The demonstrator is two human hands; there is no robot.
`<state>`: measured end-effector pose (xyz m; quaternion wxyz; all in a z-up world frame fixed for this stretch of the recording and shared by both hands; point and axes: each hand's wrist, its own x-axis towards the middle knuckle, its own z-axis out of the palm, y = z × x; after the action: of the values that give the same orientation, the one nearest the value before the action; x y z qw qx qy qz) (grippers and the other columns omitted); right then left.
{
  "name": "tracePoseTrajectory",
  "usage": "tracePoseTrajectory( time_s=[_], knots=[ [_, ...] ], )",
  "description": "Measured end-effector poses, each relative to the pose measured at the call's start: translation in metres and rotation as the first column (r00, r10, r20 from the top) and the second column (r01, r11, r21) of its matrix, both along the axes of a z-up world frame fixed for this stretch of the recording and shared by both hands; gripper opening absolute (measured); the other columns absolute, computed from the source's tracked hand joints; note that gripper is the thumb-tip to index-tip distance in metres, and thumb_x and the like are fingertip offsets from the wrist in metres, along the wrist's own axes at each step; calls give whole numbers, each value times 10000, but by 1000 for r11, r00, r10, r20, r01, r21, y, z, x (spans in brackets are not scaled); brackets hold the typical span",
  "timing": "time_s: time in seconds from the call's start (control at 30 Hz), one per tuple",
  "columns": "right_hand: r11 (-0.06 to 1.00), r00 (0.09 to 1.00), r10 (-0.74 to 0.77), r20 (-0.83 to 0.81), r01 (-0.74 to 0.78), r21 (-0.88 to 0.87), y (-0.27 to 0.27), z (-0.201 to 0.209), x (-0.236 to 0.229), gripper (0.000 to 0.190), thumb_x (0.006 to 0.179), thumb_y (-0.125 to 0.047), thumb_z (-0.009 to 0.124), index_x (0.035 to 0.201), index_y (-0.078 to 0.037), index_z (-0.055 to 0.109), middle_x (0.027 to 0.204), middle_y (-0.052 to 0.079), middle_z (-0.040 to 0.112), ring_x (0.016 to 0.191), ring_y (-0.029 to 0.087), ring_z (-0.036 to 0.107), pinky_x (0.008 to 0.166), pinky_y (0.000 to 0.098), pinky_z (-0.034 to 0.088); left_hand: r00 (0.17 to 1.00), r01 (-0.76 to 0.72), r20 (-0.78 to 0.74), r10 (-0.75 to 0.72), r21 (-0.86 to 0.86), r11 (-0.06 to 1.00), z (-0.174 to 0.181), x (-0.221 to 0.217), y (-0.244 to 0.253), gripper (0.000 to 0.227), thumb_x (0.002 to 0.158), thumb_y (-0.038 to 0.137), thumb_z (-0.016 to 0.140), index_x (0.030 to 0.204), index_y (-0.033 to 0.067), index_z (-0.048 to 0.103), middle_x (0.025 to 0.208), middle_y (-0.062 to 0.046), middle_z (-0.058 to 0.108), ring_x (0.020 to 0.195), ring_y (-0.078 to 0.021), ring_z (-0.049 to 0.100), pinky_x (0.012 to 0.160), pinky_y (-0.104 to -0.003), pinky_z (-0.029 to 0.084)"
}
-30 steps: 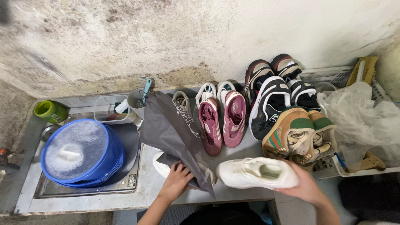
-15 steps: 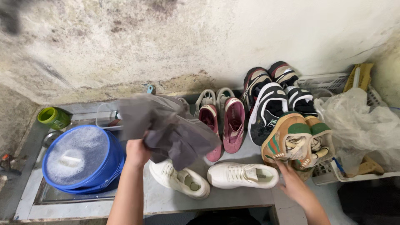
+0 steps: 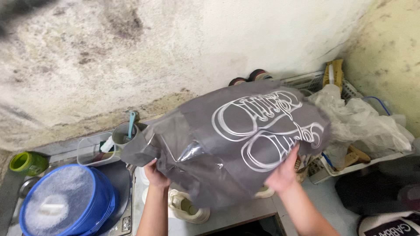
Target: The person organizes shoes on a low workspace by hand, arranging them in a row, tying laces on a sneaker, and handling a gray pouch.
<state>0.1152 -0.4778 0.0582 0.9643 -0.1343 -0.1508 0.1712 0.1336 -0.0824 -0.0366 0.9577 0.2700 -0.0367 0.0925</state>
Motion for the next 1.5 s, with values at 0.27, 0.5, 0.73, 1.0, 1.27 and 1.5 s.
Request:
tracePoseTrajectory(
  time_s=[0.27,0.5,0.73,1.0,1.27,1.5],
  knots=[
    [758,849,-484,212,528,-382,-45,108,40,448,1124,-316,320,1493,-104,458,1450,67,622,1335,213,598,1185,461,434,788,311,-602,-130,207,927,-42,-30,39,830,806,575,422,1491,109,468,1492,-104,525,1356,-287,511,1159,-492,349],
    [719,899,-404,170,427,-548,-41,137,61,297,1118,-207,478,1386,-101,547,1254,88,676,1106,205,662,948,388,557,794,582,-485,-367,428,692,40,9,-37,1266,700,966,127,1573,86,385,1589,-106,472,1443,-253,439,1183,-473,242],
    [-258,517,-247,819,780,-570,-42,162,88,145,1086,-161,580,1126,-38,646,730,44,523,589,128,408,522,272,310,899,431,-157,-408,474,768,73,48,-111,781,848,242,822,1495,-17,470,1301,-150,686,892,-148,685,645,-283,508],
    [-231,670,-294,681,642,-731,-97,205,49,637,971,-106,749,1444,-74,324,831,131,673,709,190,643,612,311,481,974,-204,37,223,568,798,172,60,-133,627,879,26,776,1363,45,378,1054,-178,748,934,-173,740,761,-277,621],
    [-353,734,-52,677,621,-700,-140,195,26,576,794,-119,843,1331,-68,641,1206,56,721,1003,133,705,880,315,597,806,-579,587,-71,808,108,231,58,-135,777,716,181,860,1350,12,443,1111,-192,617,979,-240,651,756,-348,522],
    [55,644,-349,680,739,-672,-199,187,23,460,855,-123,859,1263,-36,668,1341,112,652,1220,224,618,1052,378,536,607,-791,776,-171,567,-232,250,68,-137,379,723,46,844,959,122,558,1102,-167,607,1087,-296,581,925,-384,477]
  ],
)
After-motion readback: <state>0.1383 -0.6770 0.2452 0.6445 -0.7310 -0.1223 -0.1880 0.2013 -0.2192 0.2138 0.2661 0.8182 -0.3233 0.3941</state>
